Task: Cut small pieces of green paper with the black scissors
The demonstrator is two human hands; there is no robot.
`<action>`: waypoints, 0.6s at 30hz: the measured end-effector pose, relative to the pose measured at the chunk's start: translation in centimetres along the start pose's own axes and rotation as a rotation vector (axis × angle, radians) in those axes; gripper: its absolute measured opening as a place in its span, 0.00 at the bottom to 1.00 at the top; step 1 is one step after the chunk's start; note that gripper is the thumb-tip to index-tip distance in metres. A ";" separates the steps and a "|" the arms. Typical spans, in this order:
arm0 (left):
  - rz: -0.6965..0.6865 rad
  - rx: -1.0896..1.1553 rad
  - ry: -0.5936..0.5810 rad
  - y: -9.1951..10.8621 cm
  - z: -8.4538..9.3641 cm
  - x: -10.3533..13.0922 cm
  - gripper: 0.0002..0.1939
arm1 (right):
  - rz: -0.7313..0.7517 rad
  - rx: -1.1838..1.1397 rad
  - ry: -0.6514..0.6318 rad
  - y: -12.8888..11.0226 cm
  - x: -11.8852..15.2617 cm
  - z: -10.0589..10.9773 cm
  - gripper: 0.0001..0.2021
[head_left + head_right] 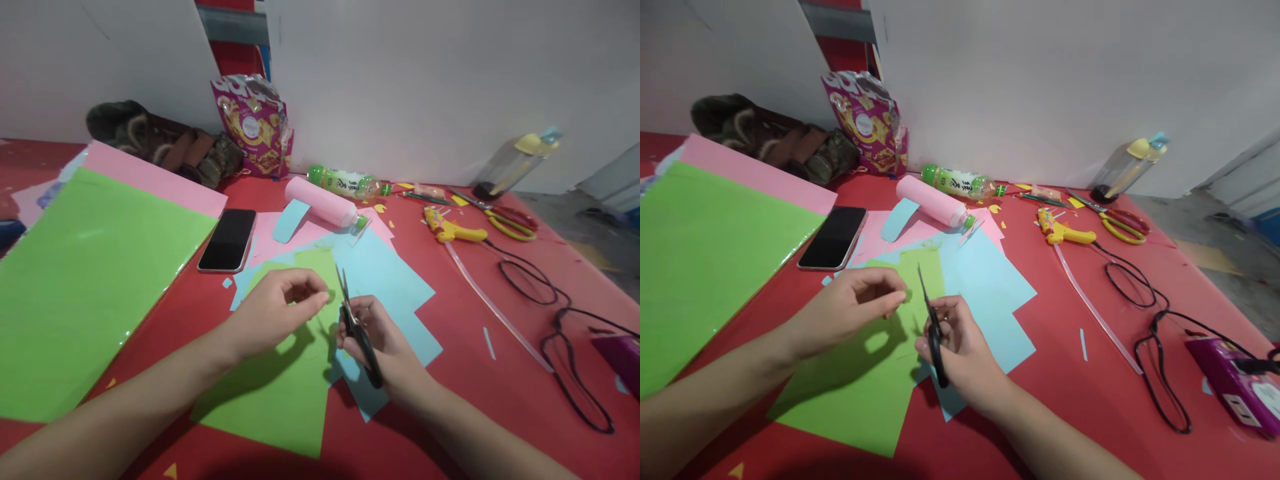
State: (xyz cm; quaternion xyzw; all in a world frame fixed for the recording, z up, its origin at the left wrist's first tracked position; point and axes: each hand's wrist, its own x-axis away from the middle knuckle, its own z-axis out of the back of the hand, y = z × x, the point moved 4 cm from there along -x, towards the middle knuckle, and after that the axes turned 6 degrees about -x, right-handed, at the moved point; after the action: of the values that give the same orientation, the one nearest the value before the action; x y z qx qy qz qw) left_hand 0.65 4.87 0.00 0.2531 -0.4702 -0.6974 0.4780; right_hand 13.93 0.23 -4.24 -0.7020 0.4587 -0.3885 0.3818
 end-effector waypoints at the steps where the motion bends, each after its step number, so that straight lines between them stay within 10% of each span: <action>1: -0.004 0.017 0.029 0.1 0.2 0.0 0.06 | -0.005 -0.009 -0.017 0.1 0.0 -0.1 0.19; 18: -0.012 -0.005 0.074 0.6 0.1 0.4 0.06 | -0.048 -0.086 -0.163 0.1 0.5 -0.6 0.20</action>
State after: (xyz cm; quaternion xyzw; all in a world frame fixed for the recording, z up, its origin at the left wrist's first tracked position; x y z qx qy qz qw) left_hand 0.67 4.46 0.58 0.2802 -0.4488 -0.6917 0.4915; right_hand 13.45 -0.36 -3.98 -0.7579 0.4255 -0.3192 0.3778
